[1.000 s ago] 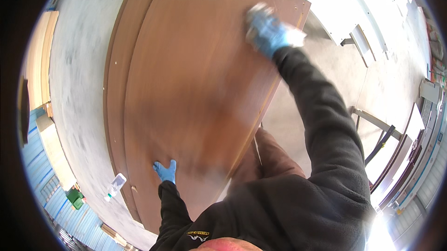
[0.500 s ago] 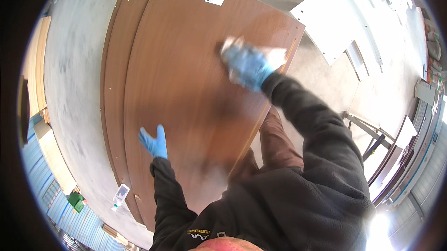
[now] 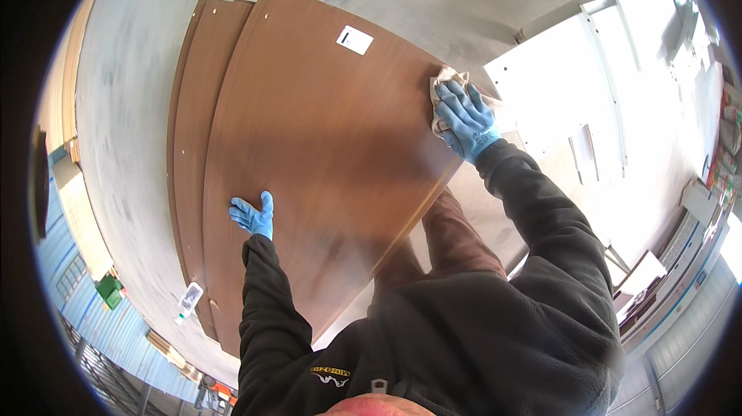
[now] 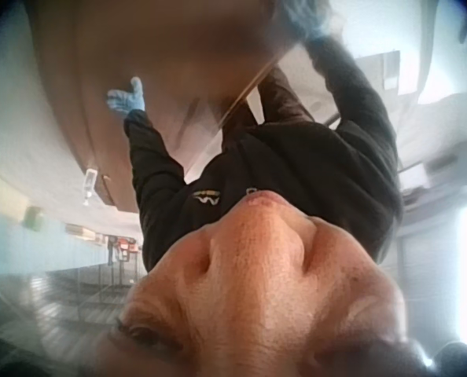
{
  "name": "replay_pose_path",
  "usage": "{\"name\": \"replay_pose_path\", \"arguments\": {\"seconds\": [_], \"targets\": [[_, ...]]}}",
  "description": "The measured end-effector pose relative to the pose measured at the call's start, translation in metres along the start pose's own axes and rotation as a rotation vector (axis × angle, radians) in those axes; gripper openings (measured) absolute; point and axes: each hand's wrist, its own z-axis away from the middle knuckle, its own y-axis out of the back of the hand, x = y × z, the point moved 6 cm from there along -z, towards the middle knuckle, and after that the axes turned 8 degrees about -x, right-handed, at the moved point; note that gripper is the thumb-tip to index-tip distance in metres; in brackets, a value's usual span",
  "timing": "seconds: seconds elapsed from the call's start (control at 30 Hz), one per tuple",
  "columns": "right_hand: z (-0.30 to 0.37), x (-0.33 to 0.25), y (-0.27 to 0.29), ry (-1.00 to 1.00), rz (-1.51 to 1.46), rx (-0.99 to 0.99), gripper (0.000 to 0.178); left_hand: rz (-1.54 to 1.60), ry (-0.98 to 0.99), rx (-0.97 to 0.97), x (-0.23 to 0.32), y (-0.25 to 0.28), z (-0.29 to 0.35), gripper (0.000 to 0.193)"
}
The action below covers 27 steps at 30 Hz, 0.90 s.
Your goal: The person wipes a large brown wood panel with a cloth, then uses a yellow utility knife to remove a small white label. They continue wiping the panel, pour liquid from a plastic bottle onto the cloth, and finish by marking the panel with a black marker.
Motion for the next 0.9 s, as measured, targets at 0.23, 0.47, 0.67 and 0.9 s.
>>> {"name": "replay_pose_path", "arguments": {"seconds": [0.23,0.47,0.67,0.9], "targets": [[-0.149,0.012,-0.086,-0.073,-0.003,-0.201,0.059,-0.025,-0.02,0.039,-0.003,-0.01,-0.001,0.135],[-0.409,-0.078,-0.198,-0.066,0.129,-0.31,0.061,0.016,-0.04,0.019,-0.001,-0.009,0.005,0.138],[-0.336,-0.24,-0.223,0.616,0.116,-0.24,0.041,0.135,-0.025,-0.023,0.005,-0.007,0.011,0.14],[-0.438,-0.051,-0.179,-0.016,0.12,-0.023,0.056,0.125,-0.073,0.044,0.013,-0.004,0.017,0.135]]}}
